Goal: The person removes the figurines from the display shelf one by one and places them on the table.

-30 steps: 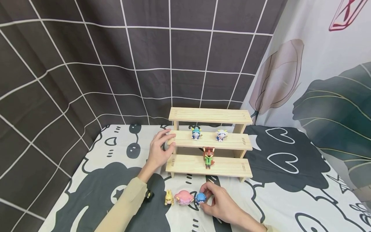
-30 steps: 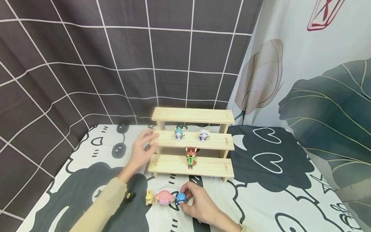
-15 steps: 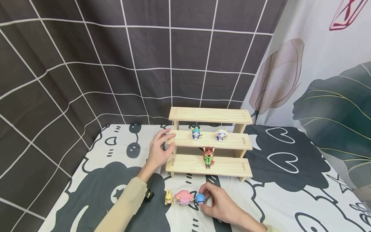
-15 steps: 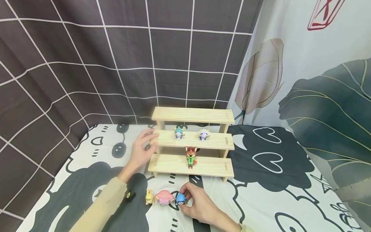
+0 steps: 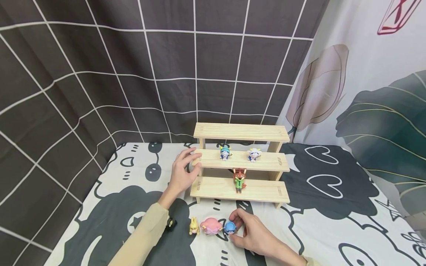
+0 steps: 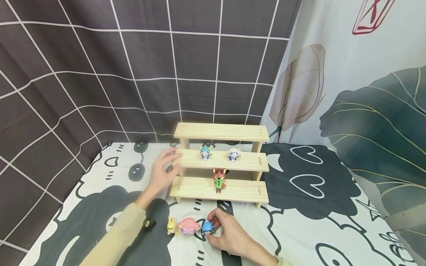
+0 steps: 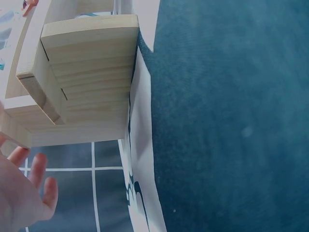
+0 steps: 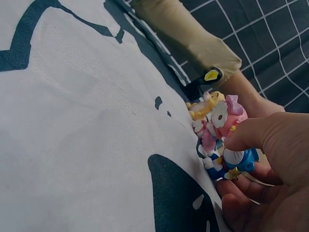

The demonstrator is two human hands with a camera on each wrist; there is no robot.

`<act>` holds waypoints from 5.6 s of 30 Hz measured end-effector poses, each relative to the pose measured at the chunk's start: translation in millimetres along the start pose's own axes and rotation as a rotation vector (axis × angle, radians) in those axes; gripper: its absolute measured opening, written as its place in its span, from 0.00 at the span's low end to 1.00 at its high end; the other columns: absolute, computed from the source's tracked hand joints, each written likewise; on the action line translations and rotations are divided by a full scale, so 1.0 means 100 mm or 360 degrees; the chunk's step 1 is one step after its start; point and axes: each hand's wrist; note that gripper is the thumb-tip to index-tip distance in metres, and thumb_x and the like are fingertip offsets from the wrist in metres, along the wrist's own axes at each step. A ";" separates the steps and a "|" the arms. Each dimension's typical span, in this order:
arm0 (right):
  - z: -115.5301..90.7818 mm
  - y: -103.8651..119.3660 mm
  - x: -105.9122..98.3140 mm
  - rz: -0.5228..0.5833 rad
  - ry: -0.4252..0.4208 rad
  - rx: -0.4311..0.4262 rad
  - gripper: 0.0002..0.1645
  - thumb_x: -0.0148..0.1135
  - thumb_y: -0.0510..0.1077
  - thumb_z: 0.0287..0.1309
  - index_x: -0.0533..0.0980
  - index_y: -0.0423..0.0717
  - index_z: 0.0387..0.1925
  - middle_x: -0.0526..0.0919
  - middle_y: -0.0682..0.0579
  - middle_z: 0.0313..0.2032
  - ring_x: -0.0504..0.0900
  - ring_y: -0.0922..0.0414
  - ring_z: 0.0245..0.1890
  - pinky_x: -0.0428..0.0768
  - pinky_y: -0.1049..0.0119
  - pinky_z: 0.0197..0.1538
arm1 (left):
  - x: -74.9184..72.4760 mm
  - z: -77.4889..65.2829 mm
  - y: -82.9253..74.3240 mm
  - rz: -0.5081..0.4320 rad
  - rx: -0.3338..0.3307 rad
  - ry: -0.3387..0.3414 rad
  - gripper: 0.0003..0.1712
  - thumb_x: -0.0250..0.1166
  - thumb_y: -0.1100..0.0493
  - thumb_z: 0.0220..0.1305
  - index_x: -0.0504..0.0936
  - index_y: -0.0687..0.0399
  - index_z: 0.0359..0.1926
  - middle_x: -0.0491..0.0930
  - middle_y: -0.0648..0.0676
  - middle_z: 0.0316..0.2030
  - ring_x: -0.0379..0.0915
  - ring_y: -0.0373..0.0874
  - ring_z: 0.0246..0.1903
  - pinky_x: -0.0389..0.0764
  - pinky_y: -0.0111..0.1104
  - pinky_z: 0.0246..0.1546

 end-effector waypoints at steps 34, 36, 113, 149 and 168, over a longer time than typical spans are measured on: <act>-0.05 0.01 -0.20 -0.0055 -0.0125 -0.0110 0.20 0.74 0.36 0.49 0.74 0.41 0.43 0.80 0.52 0.36 0.81 0.59 0.33 0.79 0.67 0.29 | -0.01 0.01 -0.02 0.0005 0.0007 -0.0006 0.17 0.68 0.65 0.55 0.87 0.63 0.47 0.78 0.64 0.57 0.74 0.60 0.51 0.74 0.53 0.51; -0.04 0.02 -0.24 -0.0063 -0.0134 -0.0108 0.19 0.74 0.35 0.49 0.75 0.41 0.42 0.80 0.52 0.35 0.81 0.60 0.33 0.79 0.66 0.29 | -0.01 0.01 -0.02 0.0006 0.0004 -0.0006 0.17 0.68 0.65 0.55 0.87 0.63 0.47 0.78 0.64 0.57 0.74 0.60 0.52 0.74 0.53 0.52; 0.64 0.06 -1.47 -0.0411 -0.0898 -0.0192 0.20 0.67 0.25 0.52 0.75 0.32 0.48 0.81 0.39 0.43 0.81 0.46 0.41 0.76 0.75 0.37 | 0.00 -0.01 0.02 -0.0007 0.0010 -0.0004 0.17 0.68 0.65 0.55 0.87 0.62 0.48 0.78 0.63 0.57 0.71 0.60 0.57 0.70 0.55 0.56; 0.80 -0.02 -1.41 -0.0390 -0.0801 -0.0225 0.21 0.70 0.26 0.50 0.75 0.35 0.47 0.81 0.39 0.43 0.83 0.46 0.37 0.76 0.73 0.34 | 0.00 0.00 0.00 0.0001 -0.0018 0.0003 0.17 0.67 0.64 0.56 0.87 0.62 0.48 0.78 0.62 0.57 0.71 0.60 0.57 0.69 0.56 0.56; 0.83 -0.03 -1.41 -0.0395 -0.0755 -0.0213 0.20 0.69 0.27 0.53 0.76 0.34 0.49 0.81 0.38 0.45 0.81 0.49 0.36 0.74 0.73 0.33 | 0.00 0.01 -0.01 0.0005 -0.0045 0.0014 0.17 0.67 0.64 0.56 0.87 0.63 0.47 0.78 0.62 0.57 0.71 0.60 0.57 0.71 0.56 0.56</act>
Point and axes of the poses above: each hand's wrist, its own z-axis towards the middle knuckle, its own x-axis out of the palm, y = z × x
